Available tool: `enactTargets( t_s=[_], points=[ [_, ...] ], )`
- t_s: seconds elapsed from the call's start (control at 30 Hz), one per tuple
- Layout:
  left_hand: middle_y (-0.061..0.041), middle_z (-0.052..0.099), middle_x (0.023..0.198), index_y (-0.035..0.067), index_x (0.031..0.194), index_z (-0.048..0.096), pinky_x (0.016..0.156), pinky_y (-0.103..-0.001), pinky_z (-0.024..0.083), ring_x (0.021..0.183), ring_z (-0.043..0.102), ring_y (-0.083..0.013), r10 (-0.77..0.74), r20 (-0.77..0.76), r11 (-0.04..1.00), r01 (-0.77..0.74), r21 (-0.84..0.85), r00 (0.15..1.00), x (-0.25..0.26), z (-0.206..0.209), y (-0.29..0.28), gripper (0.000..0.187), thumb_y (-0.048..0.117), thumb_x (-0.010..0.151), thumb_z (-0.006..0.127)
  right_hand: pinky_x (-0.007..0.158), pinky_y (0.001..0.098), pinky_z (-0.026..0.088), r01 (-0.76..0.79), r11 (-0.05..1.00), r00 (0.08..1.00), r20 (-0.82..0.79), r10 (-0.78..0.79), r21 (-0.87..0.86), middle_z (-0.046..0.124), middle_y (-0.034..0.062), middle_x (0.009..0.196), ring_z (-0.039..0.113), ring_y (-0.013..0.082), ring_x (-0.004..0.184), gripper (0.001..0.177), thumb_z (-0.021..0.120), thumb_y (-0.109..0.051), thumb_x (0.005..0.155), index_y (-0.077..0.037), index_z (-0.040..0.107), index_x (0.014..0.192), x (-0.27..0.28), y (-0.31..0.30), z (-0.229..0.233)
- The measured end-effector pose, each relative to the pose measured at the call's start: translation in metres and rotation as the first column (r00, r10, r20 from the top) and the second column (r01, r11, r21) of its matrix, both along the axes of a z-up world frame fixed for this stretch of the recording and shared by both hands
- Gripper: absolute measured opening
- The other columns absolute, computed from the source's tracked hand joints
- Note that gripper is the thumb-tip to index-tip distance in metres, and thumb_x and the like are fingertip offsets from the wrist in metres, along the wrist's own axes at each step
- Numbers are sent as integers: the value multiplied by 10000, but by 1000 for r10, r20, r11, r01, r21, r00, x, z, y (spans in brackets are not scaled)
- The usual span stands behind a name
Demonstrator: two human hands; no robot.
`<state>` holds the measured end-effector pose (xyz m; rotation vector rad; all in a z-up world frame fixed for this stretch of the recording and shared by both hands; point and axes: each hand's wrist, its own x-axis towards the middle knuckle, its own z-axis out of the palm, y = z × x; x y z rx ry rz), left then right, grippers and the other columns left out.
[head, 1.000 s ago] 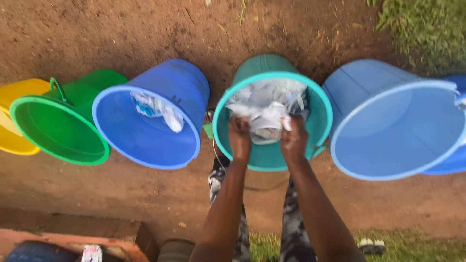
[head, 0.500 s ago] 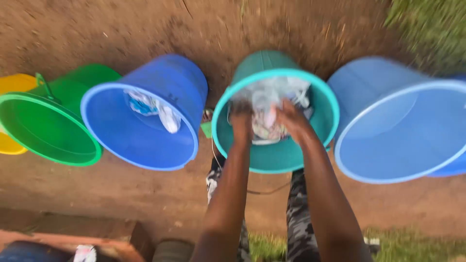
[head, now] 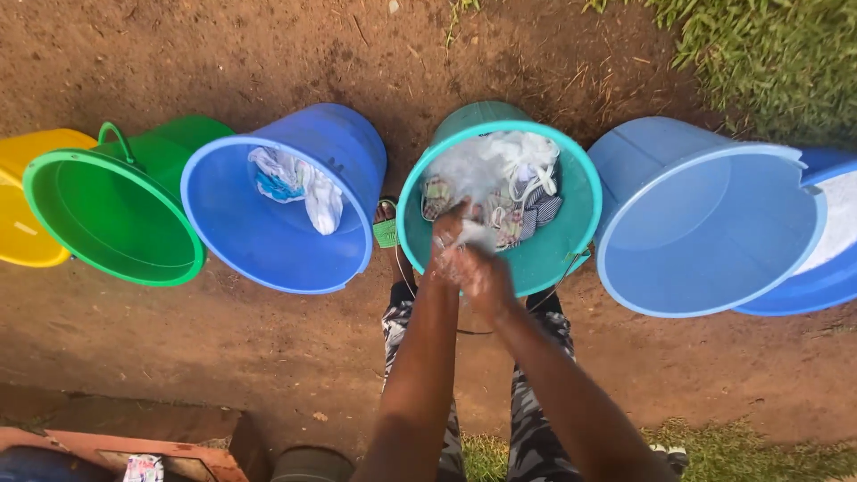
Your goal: Hand washing and rinsing various items of clothing in multiple buckets of water and soap outdoors.
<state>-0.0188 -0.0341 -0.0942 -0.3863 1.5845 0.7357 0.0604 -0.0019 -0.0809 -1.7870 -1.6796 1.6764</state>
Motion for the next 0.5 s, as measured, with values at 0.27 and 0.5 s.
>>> enactTargets(
  t_s=[0.27, 0.5],
  points=[
    [-77, 669, 1076, 43, 1333, 542, 769, -358, 535, 926, 627, -198, 118, -163, 985, -95, 142, 980, -34, -50, 17, 394, 231, 1001, 642, 718, 499, 541, -61, 941, 877, 469, -109, 332, 693, 166, 991, 677, 391, 845, 178, 709, -274, 1041, -111, 687, 974, 51, 84, -55],
    [-109, 699, 1100, 17, 1298, 591, 792, -336, 546, 905, 659, -189, -156, -482, 917, 308, 253, 862, -23, -119, 1, 407, 296, 1010, 659, 825, 542, 506, -343, 879, 908, 358, 220, 330, 655, 239, 1166, 635, 452, 1006, 201, 712, -35, 960, -85, 720, 1154, 22, 51, -213]
  ],
)
